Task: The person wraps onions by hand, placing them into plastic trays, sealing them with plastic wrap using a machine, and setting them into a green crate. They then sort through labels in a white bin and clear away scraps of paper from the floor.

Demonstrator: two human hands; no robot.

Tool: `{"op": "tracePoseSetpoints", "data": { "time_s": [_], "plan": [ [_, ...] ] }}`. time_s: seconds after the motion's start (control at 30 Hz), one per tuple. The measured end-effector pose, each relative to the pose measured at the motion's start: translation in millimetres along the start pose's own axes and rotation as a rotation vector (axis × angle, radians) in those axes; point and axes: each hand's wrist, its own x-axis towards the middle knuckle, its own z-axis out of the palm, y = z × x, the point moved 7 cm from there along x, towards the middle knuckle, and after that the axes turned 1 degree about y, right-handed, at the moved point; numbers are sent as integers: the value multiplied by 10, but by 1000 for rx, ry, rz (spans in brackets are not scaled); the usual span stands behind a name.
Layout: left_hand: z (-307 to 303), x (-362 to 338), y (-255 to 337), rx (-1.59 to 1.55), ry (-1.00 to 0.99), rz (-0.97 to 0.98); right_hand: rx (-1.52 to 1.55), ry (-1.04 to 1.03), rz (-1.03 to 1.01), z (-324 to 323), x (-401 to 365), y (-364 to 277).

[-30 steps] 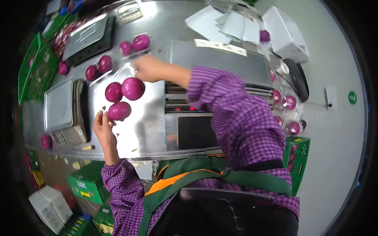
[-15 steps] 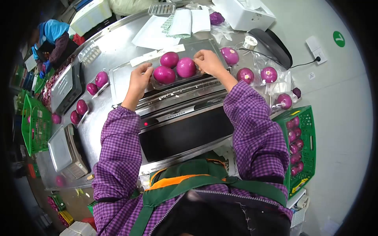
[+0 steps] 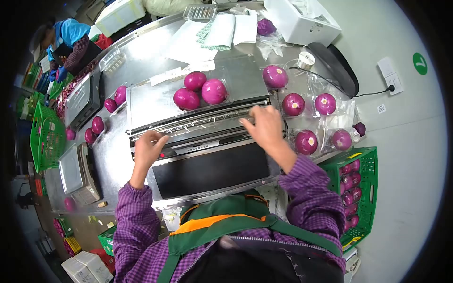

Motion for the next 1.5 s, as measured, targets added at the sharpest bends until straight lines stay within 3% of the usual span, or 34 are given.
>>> {"op": "tracePoseSetpoints", "data": {
  "time_s": [0.07, 0.13, 0.17, 0.27, 0.33, 0.37, 0.43, 0.47, 0.5, 0.57, 0.63, 0.7, 0.77, 0.83, 0.9, 0.93, 0.97, 1.0, 1.03, 1.1, 1.17, 1.23, 1.27, 1.3, 1.37, 1.43, 1.5],
  "plan": [
    [158, 138, -42, -172, -68, -93, 47, 53, -34, 100, 83, -65],
    [250, 134, -70, -534, -177, -248, 845, -151, 525, 394, 96, 231],
    [117, 21, 19, -600, -194, -411, 1083, -105, 534, 291, 96, 203],
    [-48, -285, -28, -729, -272, -420, 1315, -189, 584, 102, -99, 239],
    [36, -531, -120, -861, -364, -655, 1749, -436, 743, 181, -261, 101],
    [109, -587, -41, -1017, -426, -722, 1749, -431, 743, 129, -257, 74],
    [197, -566, 167, -1437, -765, -642, 1951, -397, 571, -99, -100, -82],
    [64, -472, 434, -1497, -741, -523, 1979, -374, 433, -277, 24, -176],
    [-31, -374, 496, -1493, -744, -523, 1981, -370, 432, -381, 139, -229],
    [-473, -14, 834, -1349, -628, 216, 2081, -258, -62, -843, 526, -395],
    [-720, 409, 1119, -1939, -739, 182, 2164, -204, -319, -1101, 983, -543],
    [-687, 985, 1301, -2028, -730, 127, 1721, 224, -46, -1076, 1480, -535],
    [-385, 1717, 999, -1103, 140, 173, 1102, 141, -237, -555, 1938, -350],
    [329, 2039, 430, -481, 32, 278, 597, -152, -86, 299, 1996, -86],
    [495, 1780, 580, -57, -157, 199, 516, -442, -124, 701, 1754, -40],
    [545, 1710, 462, -337, -259, 86, 518, -446, -121, 657, 1652, -52],
    [620, 1590, 353, -619, -359, -41, 723, -505, -20, 578, 1518, -73],
    [627, 1428, 329, -620, -367, -57, 928, -561, 89, 521, 1384, -103],
    [618, 1255, 322, -770, -368, -170, 932, -567, 100, 468, 1283, -138],
    [592, 962, 515, -1006, -421, -310, 1168, -742, 314, 440, 1041, -167],
    [517, 755, 521, -923, -505, -206, 1094, -748, 313, 339, 858, -166],
    [420, 353, 709, -1084, -566, -354, 1107, -875, 317, 242, 489, -233],
    [410, 115, 578, -941, -613, -380, 1086, -914, 358, 90, 300, -337],
    [464, -125, 601, -1083, -705, -401, 1090, -979, 410, 63, 67, -364],
    [645, -648, 352, -1141, -727, -644, 1125, -1113, 471, 184, -441, -370],
    [869, -891, -37, -945, -769, -697, 1156, -1126, 454, 367, -770, -341],
    [886, -821, 167, -1058, -722, -785, 1164, -1090, 548, 494, -809, -310]
  ]
}}
